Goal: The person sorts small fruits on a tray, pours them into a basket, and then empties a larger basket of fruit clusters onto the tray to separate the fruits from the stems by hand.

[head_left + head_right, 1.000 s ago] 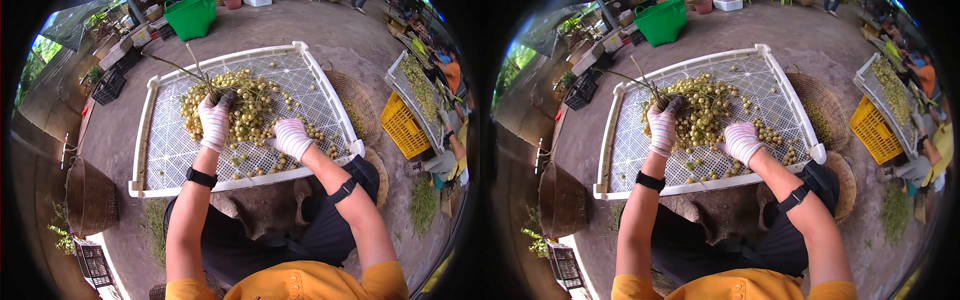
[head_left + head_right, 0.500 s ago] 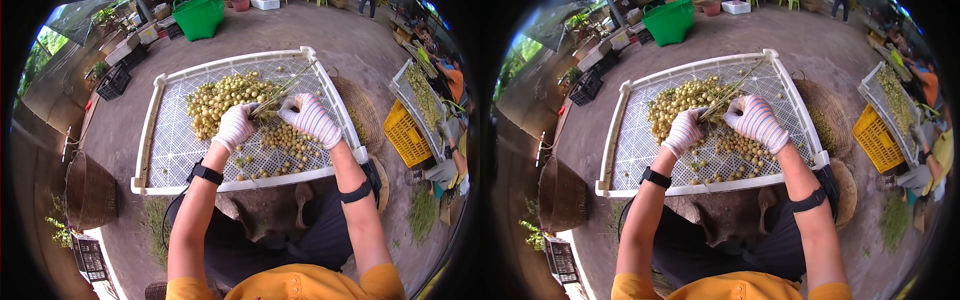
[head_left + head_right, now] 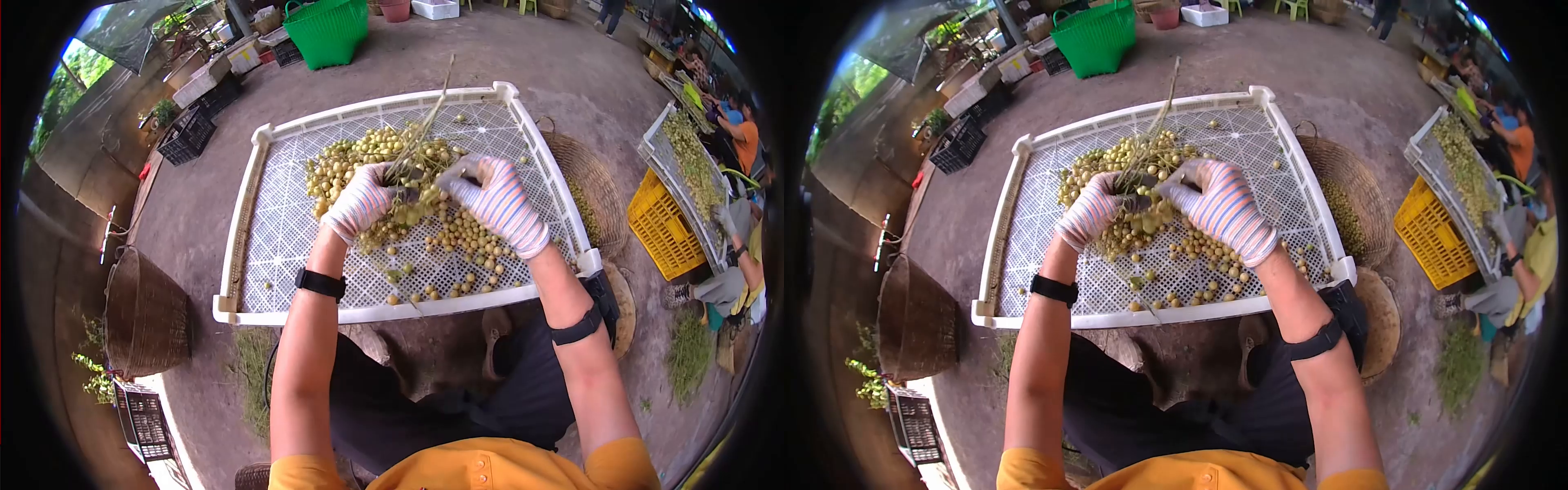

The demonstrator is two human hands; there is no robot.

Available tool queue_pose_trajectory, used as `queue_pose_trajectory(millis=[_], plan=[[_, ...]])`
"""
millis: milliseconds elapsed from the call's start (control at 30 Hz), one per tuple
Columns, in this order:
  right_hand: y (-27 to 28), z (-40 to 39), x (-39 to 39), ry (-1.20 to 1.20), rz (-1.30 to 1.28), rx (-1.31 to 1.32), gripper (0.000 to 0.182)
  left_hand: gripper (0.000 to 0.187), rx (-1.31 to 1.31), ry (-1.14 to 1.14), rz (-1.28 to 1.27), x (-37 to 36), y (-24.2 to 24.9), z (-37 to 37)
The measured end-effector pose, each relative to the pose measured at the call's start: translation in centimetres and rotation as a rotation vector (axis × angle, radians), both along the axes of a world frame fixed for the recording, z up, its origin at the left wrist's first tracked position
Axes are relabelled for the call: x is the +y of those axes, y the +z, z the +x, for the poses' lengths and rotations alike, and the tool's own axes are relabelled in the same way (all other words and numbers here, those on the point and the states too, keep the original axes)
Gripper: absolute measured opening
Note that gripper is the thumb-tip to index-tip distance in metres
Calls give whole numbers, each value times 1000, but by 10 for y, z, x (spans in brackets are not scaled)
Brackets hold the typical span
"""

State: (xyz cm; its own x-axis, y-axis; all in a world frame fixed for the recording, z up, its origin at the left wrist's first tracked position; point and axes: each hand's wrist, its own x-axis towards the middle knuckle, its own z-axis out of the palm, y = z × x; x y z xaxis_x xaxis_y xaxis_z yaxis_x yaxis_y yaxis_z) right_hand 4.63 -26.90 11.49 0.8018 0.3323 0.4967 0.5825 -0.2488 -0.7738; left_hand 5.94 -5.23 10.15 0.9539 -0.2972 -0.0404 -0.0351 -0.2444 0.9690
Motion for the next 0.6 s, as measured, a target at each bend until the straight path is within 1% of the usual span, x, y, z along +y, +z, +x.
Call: queue_pose_trajectory(millis=[33, 67, 100, 133, 167, 200, 233, 267, 300, 333, 367, 400, 433, 467, 500, 533, 600], plan=[[-12, -1, 5, 4, -109, 36, 23, 28, -133, -49, 208, -3, -5, -2], [-20, -3, 8, -31, -278, -52, 25, 27, -99, -58, 397, -1, -12, 2], [-15, -9, 8, 106, -404, 122, 25, 28, -60, 7, 269, 7, -30, 16], [-14, -11, 8, 254, -551, 204, 23, 29, -19, 74, 139, 8, -26, 17], [-16, -13, 8, 381, -620, 258, 23, 19, -44, 216, -213, 4, -20, 20], [-8, -18, 8, 429, -753, 406, 26, 13, -97, 361, -193, 12, -21, 33], [-14, -17, 6, 502, -837, 471, 30, 14, -138, 398, -56, 14, -18, 45], [-25, -14, 3, 627, -930, 380, 33, 15, -176, 437, 80, 16, -17, 54], [-35, -15, 2, 592, -997, 350, 32, 19, -278, 431, 450, 11, -12, 59], [-33, -18, 4, 553, -1064, 316, 32, 23, -377, 420, 820, 2, -4, 64], [-25, -18, 5, 456, -1077, 395, 30, 30, -430, 371, 932, -8, 0, 64], [-12, -22, 7, 356, -1084, 476, 28, 29, -457, 307, 986, -12, -12, 78], [-12, -21, 7, 295, -1022, 408, 28, 29, -415, 273, 1060, -18, -14, 81], [-24, -18, 5, 242, -954, 254, 26, 29, -374, 241, 1133, -22, -15, 86], [-16, -18, 5, 252, -961, 281, 25, 27, -312, 199, 1230, -24, -16, 92], [-10, -19, 6, 268, -968, 312, 24, 27, -316, 200, 1227, -23, -17, 96], [-9, -14, 3, 279, -981, 326, 24, 23, -409, 279, 1180, -14, -16, 102]])
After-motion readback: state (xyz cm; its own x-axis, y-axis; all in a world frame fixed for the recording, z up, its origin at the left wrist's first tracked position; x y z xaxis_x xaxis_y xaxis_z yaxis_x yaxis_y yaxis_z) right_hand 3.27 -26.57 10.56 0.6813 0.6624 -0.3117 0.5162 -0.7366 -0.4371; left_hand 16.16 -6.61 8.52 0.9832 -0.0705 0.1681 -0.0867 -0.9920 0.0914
